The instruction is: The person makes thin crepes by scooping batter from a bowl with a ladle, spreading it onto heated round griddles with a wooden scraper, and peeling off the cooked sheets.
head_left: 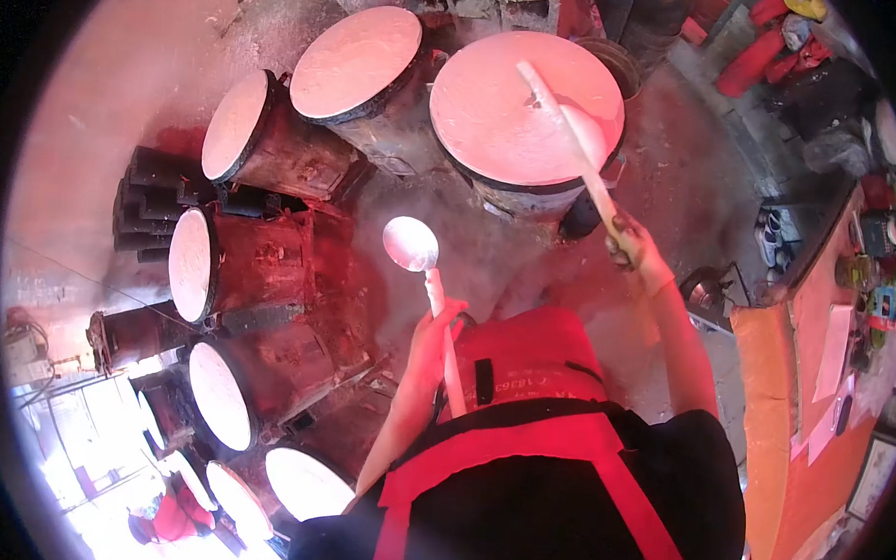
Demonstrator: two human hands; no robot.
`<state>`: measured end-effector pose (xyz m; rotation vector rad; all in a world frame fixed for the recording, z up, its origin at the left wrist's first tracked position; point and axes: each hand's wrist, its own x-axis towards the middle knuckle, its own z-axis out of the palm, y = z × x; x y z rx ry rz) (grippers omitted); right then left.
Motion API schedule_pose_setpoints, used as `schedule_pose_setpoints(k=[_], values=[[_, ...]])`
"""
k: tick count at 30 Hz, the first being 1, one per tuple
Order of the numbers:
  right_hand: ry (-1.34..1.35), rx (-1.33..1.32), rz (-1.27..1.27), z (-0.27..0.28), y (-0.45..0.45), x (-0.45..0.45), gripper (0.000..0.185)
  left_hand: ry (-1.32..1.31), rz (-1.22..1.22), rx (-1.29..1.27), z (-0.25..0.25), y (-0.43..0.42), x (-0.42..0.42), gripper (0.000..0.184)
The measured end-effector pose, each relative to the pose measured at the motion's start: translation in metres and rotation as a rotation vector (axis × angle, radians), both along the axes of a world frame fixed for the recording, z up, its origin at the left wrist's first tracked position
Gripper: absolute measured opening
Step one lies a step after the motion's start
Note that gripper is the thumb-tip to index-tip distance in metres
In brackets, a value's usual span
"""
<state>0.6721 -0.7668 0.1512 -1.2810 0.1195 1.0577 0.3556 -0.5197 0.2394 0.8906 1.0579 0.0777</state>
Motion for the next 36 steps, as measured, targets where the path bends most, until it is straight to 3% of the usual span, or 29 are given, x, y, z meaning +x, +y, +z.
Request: schedule_pose_setpoints(k=[2,5,8,10,14,15,17,20,23,26,28,30,32,34,36], values=[[-0.033,0.104,-0.032,0.011,0.0,0.025,0.037,0.029,0.002,0.002,0.009,-0.012,0.009,0.024],[-0.029,0.064,-0.107,0.018,0.02,0.061,0.045,0.03,-0.029,0.008,0.014,-0.018,0.016,0.027],[-0.238,-0.027,-0.175,0.028,0.075,0.044,0.039,0.019,-0.051,0.045,0.018,-0.015,0.027,0.028],[-0.309,0.033,0.015,0.033,0.086,0.029,0.039,0.004,-0.064,0.049,0.022,-0.009,0.034,0.026],[-0.386,-0.042,-0.293,0.007,0.077,0.019,0.046,-0.044,-0.073,0.031,0.039,0.008,0.031,0.021],[-0.469,0.095,-0.517,0.011,0.083,0.008,0.047,-0.061,-0.071,0.034,0.044,0.012,0.031,0.02],[-0.539,0.054,-0.534,-0.032,0.11,-0.008,0.043,-0.054,-0.106,0.056,0.051,0.02,0.031,0.021],[-0.54,-0.136,-0.313,-0.011,0.156,-0.037,0.044,-0.106,-0.134,0.036,0.059,0.033,0.038,0.022],[-0.379,-0.045,-0.202,0.042,0.14,-0.036,0.043,-0.176,-0.139,-0.043,0.051,0.043,0.036,0.021],[-0.459,-0.059,-0.649,0.021,0.114,-0.043,0.037,-0.181,-0.14,-0.054,0.041,0.053,0.036,0.019],[-0.465,-0.009,-0.66,0.009,0.119,-0.066,0.035,-0.161,-0.148,-0.046,0.036,0.054,0.034,0.017],[-0.357,-0.045,-0.475,0.019,0.137,-0.082,0.037,-0.151,-0.175,-0.039,0.034,0.06,0.035,0.015],[-0.319,0.107,-0.367,0.025,0.131,-0.053,0.042,-0.155,-0.237,-0.069,0.035,0.065,0.035,0.015],[-0.571,0.0,-0.501,-0.007,0.127,-0.001,0.041,-0.145,-0.287,-0.079,0.039,0.072,0.039,0.015],[-0.375,-0.076,-0.467,0.041,0.117,0.009,0.041,-0.12,-0.313,-0.077,0.045,0.075,0.046,0.016]])
